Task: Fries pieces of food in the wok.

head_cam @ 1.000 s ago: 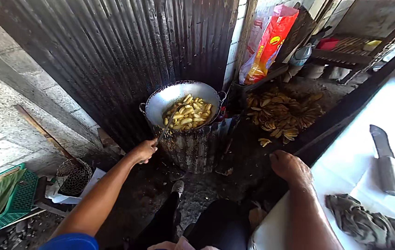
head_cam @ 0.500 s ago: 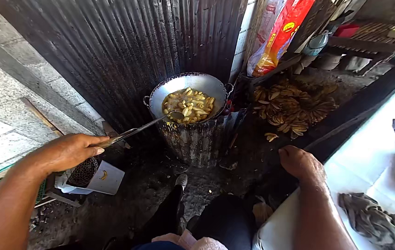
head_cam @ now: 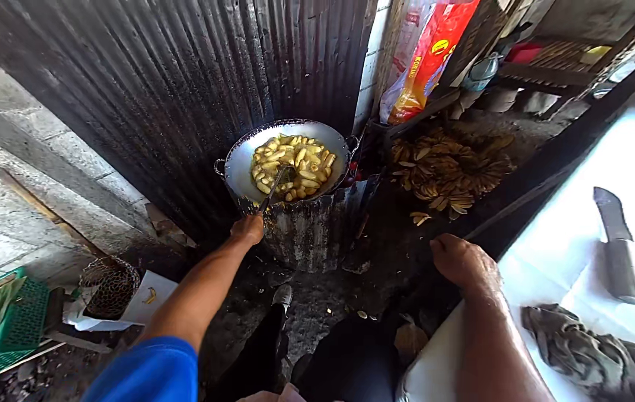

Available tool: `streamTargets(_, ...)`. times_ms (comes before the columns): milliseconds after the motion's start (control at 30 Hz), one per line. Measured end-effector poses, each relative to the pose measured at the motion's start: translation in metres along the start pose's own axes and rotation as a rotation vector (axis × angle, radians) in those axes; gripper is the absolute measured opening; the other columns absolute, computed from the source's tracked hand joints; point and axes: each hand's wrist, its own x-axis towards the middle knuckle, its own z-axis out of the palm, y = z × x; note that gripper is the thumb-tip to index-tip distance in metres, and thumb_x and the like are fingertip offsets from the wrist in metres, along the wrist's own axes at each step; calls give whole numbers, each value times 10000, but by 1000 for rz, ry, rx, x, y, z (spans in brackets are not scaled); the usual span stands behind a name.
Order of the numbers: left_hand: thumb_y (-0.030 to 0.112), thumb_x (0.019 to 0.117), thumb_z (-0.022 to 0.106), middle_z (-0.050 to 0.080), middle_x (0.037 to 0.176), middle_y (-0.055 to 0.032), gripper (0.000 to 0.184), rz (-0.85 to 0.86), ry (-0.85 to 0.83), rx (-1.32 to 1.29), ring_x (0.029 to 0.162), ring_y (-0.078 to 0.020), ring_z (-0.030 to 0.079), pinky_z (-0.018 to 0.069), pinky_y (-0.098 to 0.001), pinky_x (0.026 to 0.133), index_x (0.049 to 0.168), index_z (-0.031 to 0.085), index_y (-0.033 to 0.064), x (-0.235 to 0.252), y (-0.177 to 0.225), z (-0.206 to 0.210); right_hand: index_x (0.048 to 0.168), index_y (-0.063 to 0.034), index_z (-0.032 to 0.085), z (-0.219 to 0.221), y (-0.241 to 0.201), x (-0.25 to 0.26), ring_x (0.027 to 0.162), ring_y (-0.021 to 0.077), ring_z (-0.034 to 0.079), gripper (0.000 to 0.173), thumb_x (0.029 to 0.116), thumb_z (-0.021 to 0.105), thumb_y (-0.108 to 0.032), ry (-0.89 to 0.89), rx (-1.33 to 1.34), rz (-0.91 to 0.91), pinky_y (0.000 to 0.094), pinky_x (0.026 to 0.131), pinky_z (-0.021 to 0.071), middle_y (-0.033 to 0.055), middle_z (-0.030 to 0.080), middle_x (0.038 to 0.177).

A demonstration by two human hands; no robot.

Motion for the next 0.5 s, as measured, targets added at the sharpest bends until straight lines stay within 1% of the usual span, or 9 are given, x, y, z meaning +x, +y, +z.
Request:
streamTargets(33, 195, 1044, 503, 657, 1279, -235, 488, 1, -2, -91, 1157, -407, 660, 531, -609, 931, 1522, 449, 111, 15, 9, 7, 1256, -104, 677, -1, 0, 0, 1164, 469, 653, 402, 1105, 393, -346, -3, -7, 7, 700, 933, 480, 252, 704, 1193)
streamTargets(67, 221, 1068, 477, 654, 1265, -233, 486, 4, -8, -192, 1079, -373, 685, 555, -558, 895, 1542, 429, 123, 29, 17, 13, 1258, -112, 677, -2, 0, 0, 1168, 461, 655, 401, 1105, 389, -346, -10, -14, 15, 694, 934, 484, 244, 705, 1196)
streamTargets(133, 275, 1105, 435, 651, 1197, -226, 507, -18, -29, -488, 866, -305, 676, 568, -455, 772, 1592, 368, 151, 51, 32, 20, 1251, -107, 672, -4, -1, 1, 1169, 451, 656, 403, 1109, 381, -347, -26, -22, 28, 681, 933, 488, 239, 706, 1194)
streamTargets(167, 296, 1111, 426, 646, 1122, -202, 514, -43, -41, -663, 760, -263, 631, 550, -404, 687, 1604, 347, 176, 58, 37, 23, 1249, -102, 668, -4, -2, 1, 1172, 445, 656, 403, 1110, 377, -344, -37, -23, 33, 676, 935, 487, 238, 704, 1196)
streamTargets(233, 339, 1118, 423, 567, 848, -106, 490, -100, -69, -1029, 550, -164, 488, 434, -296, 493, 1592, 359, 236, 57, 47, 21, 1227, -90, 666, -4, -3, 1, 1163, 442, 659, 400, 1109, 378, -340, -40, -30, 28, 672, 929, 488, 240, 703, 1189)
streamTargets(300, 360, 1114, 434, 494, 701, -51, 456, -134, -134, -1253, 455, -125, 430, 373, -252, 406, 1558, 395, 264, 49, 48, 14, 1219, -80, 662, -4, -4, 0, 1163, 442, 657, 399, 1111, 377, -338, -39, -32, 26, 670, 926, 486, 247, 699, 1187)
streamTargets(367, 360, 1112, 437, 493, 677, -44, 487, -102, -188, -1190, 431, -115, 427, 374, -241, 390, 1585, 356, 280, 34, 38, 11, 1219, -81, 661, -3, -4, 0, 1164, 449, 656, 400, 1111, 376, -341, -36, -34, 21, 670, 925, 489, 248, 700, 1187)
streamTargets(433, 342, 1113, 436, 498, 702, -44, 515, -34, -209, -994, 445, -115, 437, 393, -247, 408, 1610, 320, 266, 7, 18, 6, 1213, -75, 660, -5, -5, 0, 1157, 451, 658, 398, 1111, 376, -335, -37, -30, 19, 672, 922, 490, 253, 699, 1182)
streamTargets(500, 323, 1112, 444, 521, 751, -60, 504, 9, -195, -812, 474, -122, 459, 421, -260, 438, 1599, 344, 241, -30, -9, -4, 1197, -69, 662, -5, -5, -1, 1153, 456, 657, 390, 1109, 382, -327, -41, -26, 19, 675, 917, 489, 253, 700, 1176)
